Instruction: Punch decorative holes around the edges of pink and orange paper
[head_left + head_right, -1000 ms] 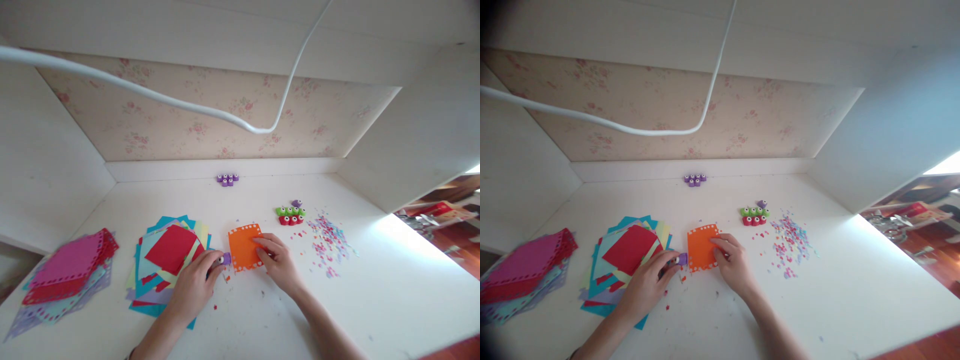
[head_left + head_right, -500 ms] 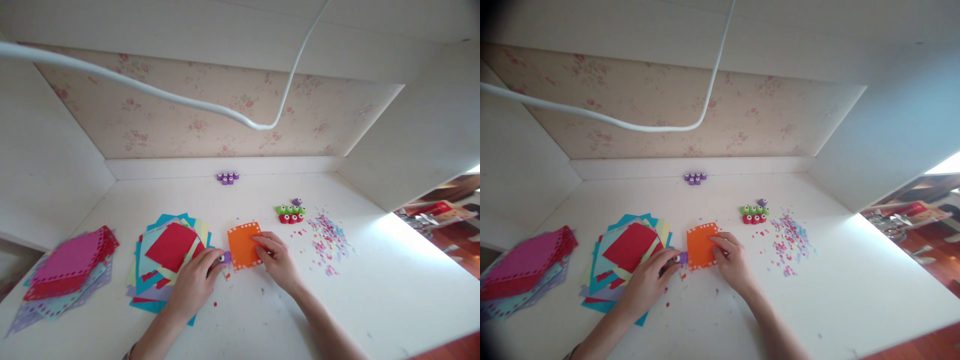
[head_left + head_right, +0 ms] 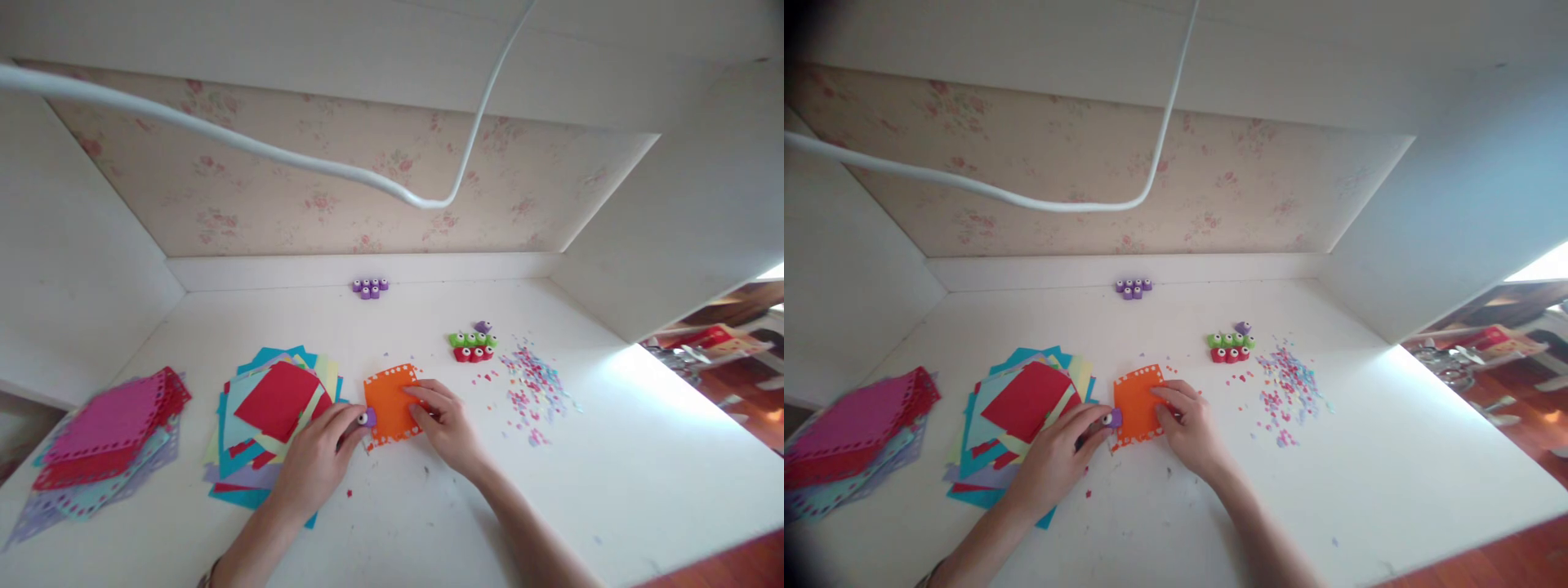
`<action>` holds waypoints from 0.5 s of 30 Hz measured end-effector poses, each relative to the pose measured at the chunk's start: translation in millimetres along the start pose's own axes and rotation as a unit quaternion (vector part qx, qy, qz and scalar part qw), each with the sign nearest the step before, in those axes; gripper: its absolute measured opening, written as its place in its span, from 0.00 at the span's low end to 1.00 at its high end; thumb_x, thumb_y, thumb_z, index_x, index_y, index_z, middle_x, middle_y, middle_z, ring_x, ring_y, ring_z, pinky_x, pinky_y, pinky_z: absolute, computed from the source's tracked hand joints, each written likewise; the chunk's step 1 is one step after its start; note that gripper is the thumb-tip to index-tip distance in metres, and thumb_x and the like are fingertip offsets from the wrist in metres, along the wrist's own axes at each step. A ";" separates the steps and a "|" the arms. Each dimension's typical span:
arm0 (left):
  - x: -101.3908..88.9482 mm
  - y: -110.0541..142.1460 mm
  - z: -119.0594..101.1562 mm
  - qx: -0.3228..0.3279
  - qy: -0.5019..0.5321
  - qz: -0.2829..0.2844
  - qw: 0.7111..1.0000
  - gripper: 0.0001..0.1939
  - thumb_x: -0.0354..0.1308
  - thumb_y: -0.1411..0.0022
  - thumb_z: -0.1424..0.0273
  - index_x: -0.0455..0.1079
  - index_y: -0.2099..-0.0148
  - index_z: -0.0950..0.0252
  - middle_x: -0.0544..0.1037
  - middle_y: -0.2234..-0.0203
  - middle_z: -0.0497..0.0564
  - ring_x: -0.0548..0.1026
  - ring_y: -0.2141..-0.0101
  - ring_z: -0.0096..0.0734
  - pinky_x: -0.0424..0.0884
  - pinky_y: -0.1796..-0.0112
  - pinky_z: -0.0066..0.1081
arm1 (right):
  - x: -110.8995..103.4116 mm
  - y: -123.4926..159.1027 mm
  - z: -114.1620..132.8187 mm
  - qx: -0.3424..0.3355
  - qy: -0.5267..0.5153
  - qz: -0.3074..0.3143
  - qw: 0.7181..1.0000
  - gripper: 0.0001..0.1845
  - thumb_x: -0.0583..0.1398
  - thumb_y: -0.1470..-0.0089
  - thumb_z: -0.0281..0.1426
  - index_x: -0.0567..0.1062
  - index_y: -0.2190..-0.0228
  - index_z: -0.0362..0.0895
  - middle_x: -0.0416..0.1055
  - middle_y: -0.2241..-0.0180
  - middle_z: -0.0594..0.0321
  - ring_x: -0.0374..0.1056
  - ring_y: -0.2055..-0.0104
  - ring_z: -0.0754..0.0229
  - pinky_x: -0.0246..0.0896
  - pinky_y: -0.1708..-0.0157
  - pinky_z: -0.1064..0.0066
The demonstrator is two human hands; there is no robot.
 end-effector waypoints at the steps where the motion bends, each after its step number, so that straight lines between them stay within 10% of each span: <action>1: 0.8 0.1 0.0 0.003 -0.006 0.002 1.000 0.13 0.52 0.30 0.64 0.67 0.46 0.57 0.78 0.54 0.50 0.77 0.54 0.34 0.74 0.54 0.33 | 2.2 0.3 0.6 -0.005 0.003 0.011 1.000 0.17 0.56 0.43 0.26 0.79 0.55 0.49 0.73 0.52 0.56 0.71 0.54 0.55 0.70 0.58 0.64; 15: 1.7 1.3 1.8 0.006 -0.010 0.019 1.000 0.15 0.51 0.29 0.65 0.71 0.45 0.58 0.78 0.51 0.50 0.77 0.52 0.35 0.74 0.50 0.34 | 12.1 6.8 9.9 -0.152 0.227 0.071 0.959 0.21 0.60 0.41 0.32 0.74 0.46 0.51 0.65 0.40 0.56 0.57 0.37 0.45 0.56 0.40 0.46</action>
Point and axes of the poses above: each hand's wrist, its own y-axis away from the middle knuckle, its own x-axis out of the palm, z = x × y, the point moved 7 cm from there along -y, towards the middle knuckle
